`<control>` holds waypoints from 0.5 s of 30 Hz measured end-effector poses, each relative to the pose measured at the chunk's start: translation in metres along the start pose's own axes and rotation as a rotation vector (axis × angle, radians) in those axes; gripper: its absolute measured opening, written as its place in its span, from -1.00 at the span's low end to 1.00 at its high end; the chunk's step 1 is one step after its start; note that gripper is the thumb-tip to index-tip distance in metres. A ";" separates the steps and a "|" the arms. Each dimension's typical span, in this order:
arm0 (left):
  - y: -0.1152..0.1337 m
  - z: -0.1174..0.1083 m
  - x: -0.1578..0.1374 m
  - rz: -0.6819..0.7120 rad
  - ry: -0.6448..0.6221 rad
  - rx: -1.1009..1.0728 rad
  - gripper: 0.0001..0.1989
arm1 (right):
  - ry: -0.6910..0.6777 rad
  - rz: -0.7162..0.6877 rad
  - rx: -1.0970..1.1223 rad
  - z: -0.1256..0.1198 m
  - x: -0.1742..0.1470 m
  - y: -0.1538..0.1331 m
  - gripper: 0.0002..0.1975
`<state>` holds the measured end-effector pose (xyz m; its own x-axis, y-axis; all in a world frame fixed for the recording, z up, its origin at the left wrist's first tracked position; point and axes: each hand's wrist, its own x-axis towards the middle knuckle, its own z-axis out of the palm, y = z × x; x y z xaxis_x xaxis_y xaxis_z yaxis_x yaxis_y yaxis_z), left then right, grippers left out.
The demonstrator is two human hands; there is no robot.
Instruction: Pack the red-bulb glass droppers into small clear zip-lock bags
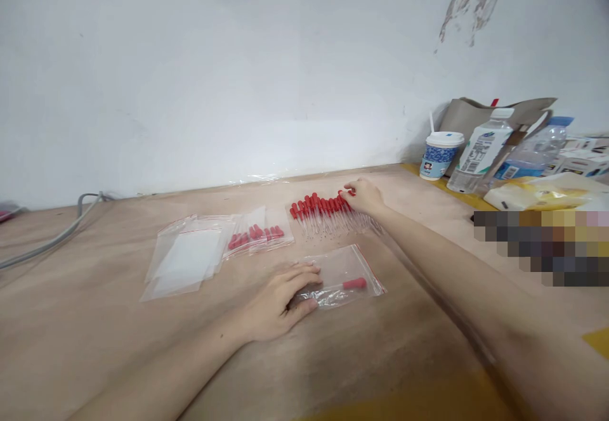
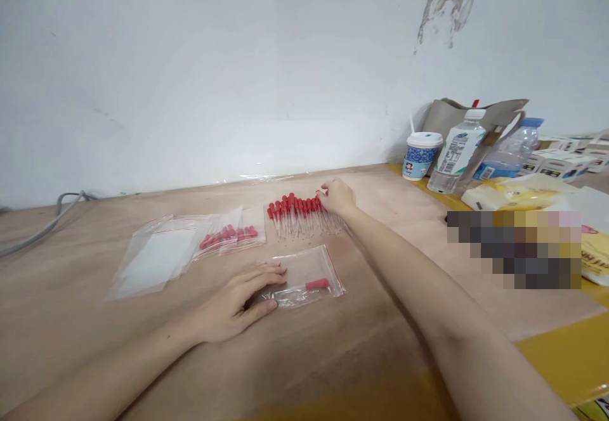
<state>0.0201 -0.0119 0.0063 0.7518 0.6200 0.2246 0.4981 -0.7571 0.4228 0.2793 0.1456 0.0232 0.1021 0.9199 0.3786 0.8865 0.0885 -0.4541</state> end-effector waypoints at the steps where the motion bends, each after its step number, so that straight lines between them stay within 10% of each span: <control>1: 0.000 0.000 0.000 0.005 -0.004 0.000 -0.68 | -0.002 0.018 -0.006 0.004 0.005 -0.001 -0.66; 8: -0.003 0.002 0.000 0.012 -0.037 0.032 -0.60 | -0.028 0.096 0.099 0.016 0.018 -0.006 -0.82; 15: -0.003 0.003 -0.001 0.006 0.032 0.050 -0.66 | 0.073 0.023 0.391 -0.026 -0.014 -0.004 -0.75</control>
<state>0.0194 -0.0110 0.0018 0.7411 0.6210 0.2551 0.5153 -0.7697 0.3769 0.2864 0.1221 0.0407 0.1642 0.8949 0.4150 0.6467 0.2200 -0.7304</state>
